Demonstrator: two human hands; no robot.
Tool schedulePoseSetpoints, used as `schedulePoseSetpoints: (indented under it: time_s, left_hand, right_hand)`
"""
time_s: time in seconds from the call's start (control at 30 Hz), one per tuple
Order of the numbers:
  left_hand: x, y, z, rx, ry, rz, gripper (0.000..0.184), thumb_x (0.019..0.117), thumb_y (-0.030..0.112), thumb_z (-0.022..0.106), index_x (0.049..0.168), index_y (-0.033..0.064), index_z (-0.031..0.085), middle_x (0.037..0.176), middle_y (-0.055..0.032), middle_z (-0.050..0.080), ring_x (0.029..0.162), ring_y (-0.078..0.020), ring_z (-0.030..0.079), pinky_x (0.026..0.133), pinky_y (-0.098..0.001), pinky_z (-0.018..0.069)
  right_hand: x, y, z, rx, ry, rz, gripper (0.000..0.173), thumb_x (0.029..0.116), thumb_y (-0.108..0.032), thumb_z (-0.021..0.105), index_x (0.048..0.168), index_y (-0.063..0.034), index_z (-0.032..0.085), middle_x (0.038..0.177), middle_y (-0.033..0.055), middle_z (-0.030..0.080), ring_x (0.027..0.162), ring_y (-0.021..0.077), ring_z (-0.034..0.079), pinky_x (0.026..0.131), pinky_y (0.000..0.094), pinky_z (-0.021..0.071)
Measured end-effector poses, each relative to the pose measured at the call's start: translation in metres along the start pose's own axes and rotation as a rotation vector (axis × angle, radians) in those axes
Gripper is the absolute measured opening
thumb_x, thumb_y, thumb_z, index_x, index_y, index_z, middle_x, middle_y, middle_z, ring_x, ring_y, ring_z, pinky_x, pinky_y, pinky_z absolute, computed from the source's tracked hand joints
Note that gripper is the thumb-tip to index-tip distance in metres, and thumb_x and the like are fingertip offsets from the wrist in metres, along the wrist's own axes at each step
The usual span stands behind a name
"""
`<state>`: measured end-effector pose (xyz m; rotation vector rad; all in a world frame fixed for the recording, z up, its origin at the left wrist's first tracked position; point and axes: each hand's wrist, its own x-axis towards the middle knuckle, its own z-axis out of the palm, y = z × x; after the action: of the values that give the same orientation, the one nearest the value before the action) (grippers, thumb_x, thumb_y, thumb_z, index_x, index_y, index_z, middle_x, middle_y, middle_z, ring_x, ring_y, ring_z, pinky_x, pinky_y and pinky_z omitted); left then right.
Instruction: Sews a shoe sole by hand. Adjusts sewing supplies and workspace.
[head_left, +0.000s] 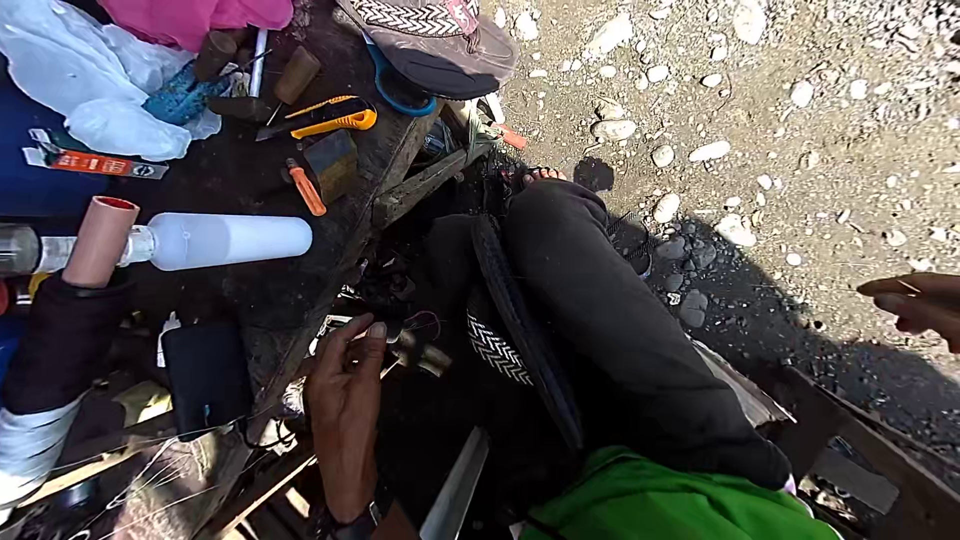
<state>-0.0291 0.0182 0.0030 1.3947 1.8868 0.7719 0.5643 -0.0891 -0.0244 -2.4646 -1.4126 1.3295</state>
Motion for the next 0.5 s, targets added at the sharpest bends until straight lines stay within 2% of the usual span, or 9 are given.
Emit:
schedulePoseSetpoints:
  time_s: [0.03,0.07,0.13,0.17,0.2,0.27,0.37,0.43,0.5]
  left_hand:
    - [-0.002,0.012,0.009,-0.028,-0.030,0.110,0.032,0.0998,0.027,0.064,0.123,0.0053,0.069,0.121,-0.0038,0.065,0.094,-0.0096,0.065,0.077,-0.0231,0.0569]
    - [-0.002,0.025,0.021,-0.142,-0.072,0.214,0.033,0.1007,0.025,0.064,0.126,0.0044,0.068,0.124,-0.0052,0.065,0.093,-0.0111,0.065,0.077,-0.0240,0.0569]
    - [-0.003,0.049,0.043,-0.303,-0.230,0.345,0.034,0.1043,0.028,0.060,0.128,0.0052,0.067,0.120,-0.0043,0.067,0.087,-0.0100,0.066,0.075,-0.0256,0.0579]
    - [-0.001,0.057,0.052,-0.275,-0.305,0.380,0.035,0.1058,0.027,0.056,0.129,0.0033,0.066,0.119,-0.0057,0.068,0.087,-0.0093,0.066,0.076,-0.0257,0.0570]
    - [0.001,0.063,0.058,-0.205,-0.343,0.394,0.036,0.1061,0.027,0.055,0.128,0.0010,0.067,0.116,-0.0068,0.070,0.087,-0.0088,0.065,0.075,-0.0250,0.0558]
    - [0.004,0.068,0.063,-0.084,-0.367,0.384,0.033,0.1050,0.026,0.057,0.122,0.0001,0.070,0.103,-0.0046,0.071,0.082,-0.0069,0.065,0.071,-0.0225,0.0558]
    - [0.008,0.071,0.058,-0.037,-0.440,0.304,0.028,0.1032,0.027,0.060,0.111,0.0048,0.074,0.094,0.0001,0.069,0.077,-0.0041,0.063,0.065,-0.0189,0.0539]
    - [0.013,0.070,0.057,-0.081,-0.467,0.269,0.025,0.1026,0.027,0.061,0.104,0.0072,0.076,0.090,0.0024,0.069,0.073,-0.0029,0.062,0.063,-0.0178,0.0518]
    - [0.018,0.068,0.059,-0.201,-0.470,0.238,0.024,0.1023,0.026,0.062,0.093,0.0082,0.076,0.083,0.0036,0.067,0.070,-0.0030,0.060,0.062,-0.0178,0.0506]
  right_hand:
    - [0.008,-0.013,0.007,-0.051,0.049,-0.028,0.034,0.1040,-0.019,0.060,0.134,-0.0041,0.066,0.099,0.0267,0.072,0.081,0.0400,0.069,0.077,0.0646,0.0510]
    - [0.013,-0.033,0.018,-0.029,0.116,-0.137,0.036,0.1028,-0.024,0.060,0.134,-0.0063,0.066,0.095,0.0226,0.072,0.075,0.0359,0.067,0.070,0.0610,0.0509]
    - [0.015,-0.096,0.045,0.266,0.208,-0.428,0.029,0.0999,-0.031,0.060,0.117,-0.0111,0.072,0.087,-0.0037,0.071,0.060,0.0003,0.057,0.053,0.0211,0.0487]
    - [0.013,-0.134,0.058,0.503,0.172,-0.566,0.023,0.1001,-0.027,0.063,0.111,-0.0099,0.073,0.087,-0.0082,0.072,0.061,-0.0060,0.057,0.053,0.0129,0.0475]
    - [0.010,-0.171,0.070,0.661,0.115,-0.676,0.019,0.1005,-0.024,0.065,0.109,-0.0093,0.074,0.089,-0.0089,0.073,0.064,-0.0065,0.059,0.055,0.0112,0.0488]
    - [0.005,-0.229,0.091,0.711,0.050,-0.848,0.020,0.1017,-0.021,0.065,0.112,-0.0067,0.074,0.096,-0.0050,0.074,0.073,-0.0036,0.063,0.061,0.0137,0.0527]
    - [0.008,-0.272,0.118,0.409,0.049,-0.934,0.034,0.1040,-0.035,0.059,0.126,-0.0125,0.072,0.113,0.0000,0.074,0.094,0.0070,0.070,0.081,0.0302,0.0593]
    - [0.011,-0.284,0.127,0.317,0.074,-0.914,0.033,0.1031,-0.038,0.057,0.118,-0.0143,0.074,0.097,-0.0004,0.075,0.083,0.0099,0.070,0.071,0.0345,0.0581]
    - [0.015,-0.288,0.127,0.341,0.056,-0.888,0.027,0.1012,-0.034,0.057,0.107,-0.0149,0.076,0.081,-0.0030,0.072,0.071,0.0067,0.066,0.063,0.0308,0.0549]
